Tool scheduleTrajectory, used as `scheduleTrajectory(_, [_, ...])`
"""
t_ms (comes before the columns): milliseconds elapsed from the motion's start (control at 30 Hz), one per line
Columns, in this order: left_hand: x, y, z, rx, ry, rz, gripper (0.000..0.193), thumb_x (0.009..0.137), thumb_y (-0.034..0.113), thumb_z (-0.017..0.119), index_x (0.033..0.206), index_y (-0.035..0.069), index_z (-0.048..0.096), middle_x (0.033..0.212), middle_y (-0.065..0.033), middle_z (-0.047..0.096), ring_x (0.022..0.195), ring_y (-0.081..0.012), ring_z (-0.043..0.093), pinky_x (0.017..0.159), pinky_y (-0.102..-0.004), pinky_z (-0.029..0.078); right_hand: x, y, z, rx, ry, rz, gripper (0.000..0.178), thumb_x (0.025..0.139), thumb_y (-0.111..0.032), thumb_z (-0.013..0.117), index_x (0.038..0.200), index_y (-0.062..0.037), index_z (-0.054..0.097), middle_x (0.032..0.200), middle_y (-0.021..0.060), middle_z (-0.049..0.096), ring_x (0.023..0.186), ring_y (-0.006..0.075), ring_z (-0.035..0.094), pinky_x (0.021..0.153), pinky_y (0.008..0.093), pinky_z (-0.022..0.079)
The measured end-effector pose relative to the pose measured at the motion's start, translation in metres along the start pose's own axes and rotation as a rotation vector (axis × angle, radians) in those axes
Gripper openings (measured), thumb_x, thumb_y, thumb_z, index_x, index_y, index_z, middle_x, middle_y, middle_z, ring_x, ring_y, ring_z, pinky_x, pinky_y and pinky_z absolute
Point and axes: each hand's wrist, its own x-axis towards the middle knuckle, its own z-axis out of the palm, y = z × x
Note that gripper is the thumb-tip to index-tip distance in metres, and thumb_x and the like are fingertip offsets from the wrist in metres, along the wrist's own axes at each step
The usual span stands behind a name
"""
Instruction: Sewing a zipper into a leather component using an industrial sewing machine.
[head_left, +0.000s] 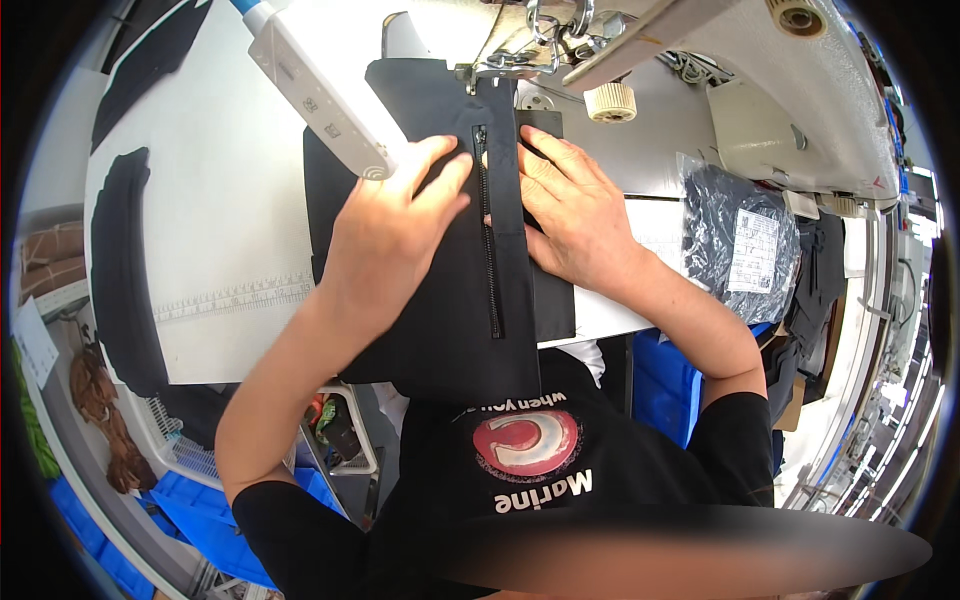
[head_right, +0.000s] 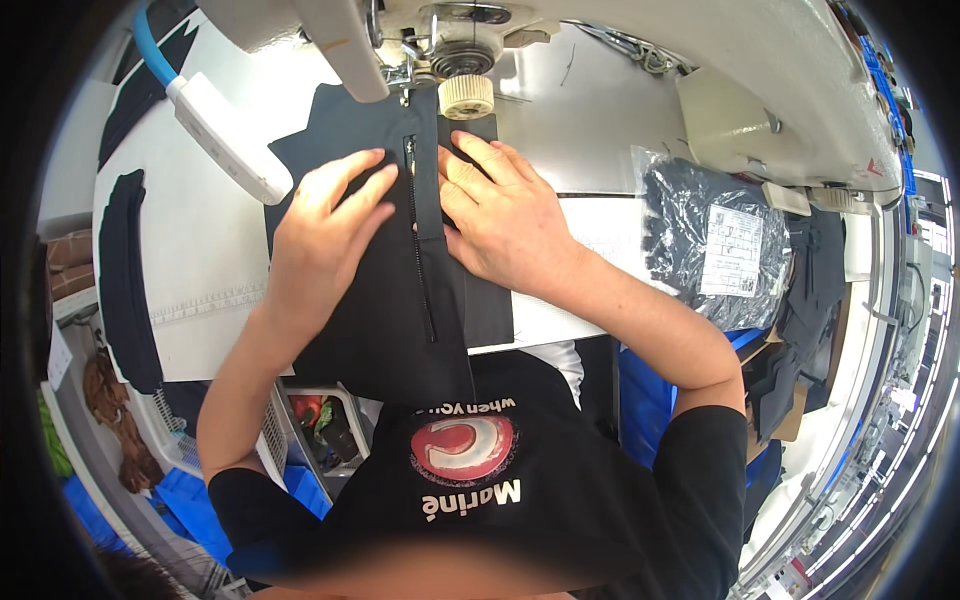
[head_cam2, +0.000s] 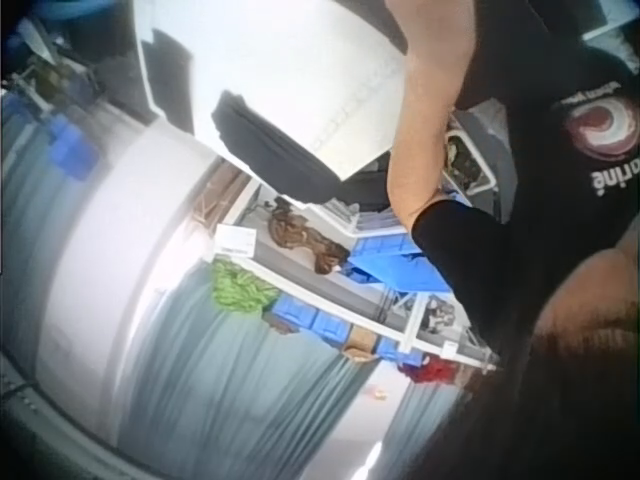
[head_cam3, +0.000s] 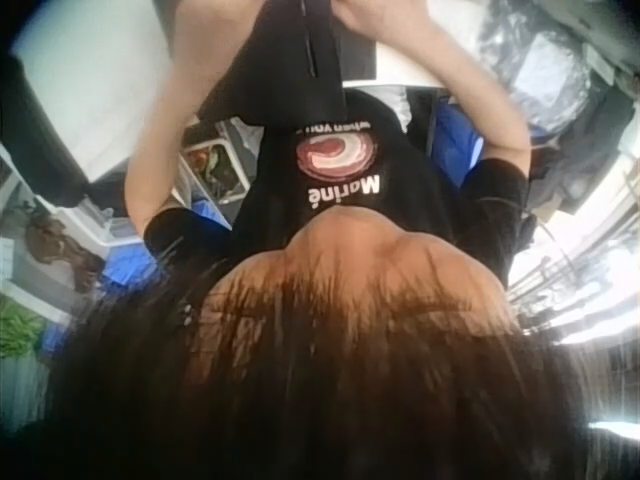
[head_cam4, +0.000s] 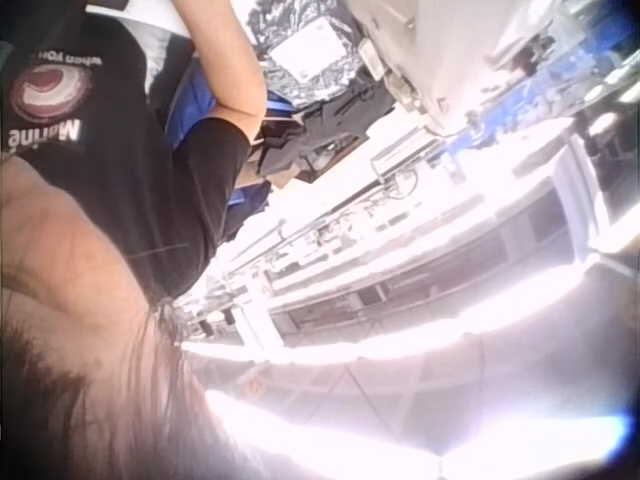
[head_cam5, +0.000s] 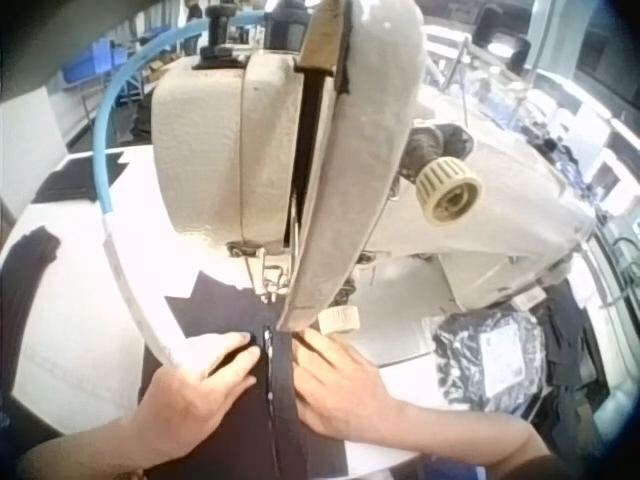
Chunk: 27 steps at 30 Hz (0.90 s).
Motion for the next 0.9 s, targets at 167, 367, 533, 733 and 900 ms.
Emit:
scheduleTrajectory(167, [0.011, -0.011, 0.014, 0.016, 0.126, 0.089, 0.023, 0.079, 0.011, 0.073, 0.100, 0.003, 0.068, 0.104, -0.0078, 0.065, 0.090, -0.0260, 0.065, 0.074, -0.0338, 0.053, 0.000, 0.000, 0.000, 0.015, -0.001, 0.013, 0.043, 0.066, -0.018, 0.075, 0.104, -0.0024, 0.064, 0.124, 0.0116, 0.059, 0.124, 0.0289, 0.049, 0.100, 0.0449, 0.043])
scheduleTrajectory(367, [0.010, -0.013, 0.019, -0.003, 0.176, 0.090, 0.026, 0.076, 0.010, 0.074, 0.101, 0.004, 0.068, 0.102, -0.0063, 0.065, 0.087, -0.0244, 0.065, 0.072, -0.0329, 0.053, 0.001, 0.000, -0.001, 0.011, -0.030, 0.008, 0.044, 0.067, -0.018, 0.075, 0.106, -0.0027, 0.064, 0.124, 0.0114, 0.059, 0.123, 0.0287, 0.049, 0.100, 0.0450, 0.043])
scheduleTrajectory(533, [0.010, -0.014, 0.018, 0.015, 0.156, 0.092, 0.027, 0.076, 0.010, 0.075, 0.101, 0.005, 0.069, 0.101, -0.0058, 0.065, 0.088, -0.0243, 0.064, 0.072, -0.0328, 0.053, 0.001, 0.000, 0.002, 0.027, -0.006, 0.007, 0.044, 0.067, -0.017, 0.075, 0.107, -0.0027, 0.064, 0.124, 0.0111, 0.059, 0.124, 0.0285, 0.049, 0.100, 0.0452, 0.043])
scheduleTrajectory(733, [0.007, -0.012, 0.019, 0.057, 0.128, 0.086, 0.032, 0.076, 0.013, 0.075, 0.106, 0.008, 0.069, 0.105, -0.0056, 0.065, 0.092, -0.0229, 0.063, 0.083, -0.0409, 0.047, 0.002, 0.002, -0.003, 0.070, 0.022, 0.024, 0.037, 0.072, -0.012, 0.071, 0.107, -0.0047, 0.064, 0.120, 0.0117, 0.060, 0.117, 0.0292, 0.054, 0.097, 0.0436, 0.045])
scheduleTrajectory(900, [0.005, -0.011, 0.018, 0.062, 0.043, 0.036, 0.042, 0.075, 0.026, 0.077, 0.114, 0.013, 0.067, 0.114, -0.0038, 0.063, 0.101, -0.0214, 0.061, 0.101, -0.0573, 0.032, 0.005, 0.013, -0.014, 0.429, 0.322, 0.121, 0.027, 0.083, -0.013, 0.065, 0.110, -0.0058, 0.064, 0.112, 0.0126, 0.059, 0.106, 0.0306, 0.056, 0.088, 0.0435, 0.046])
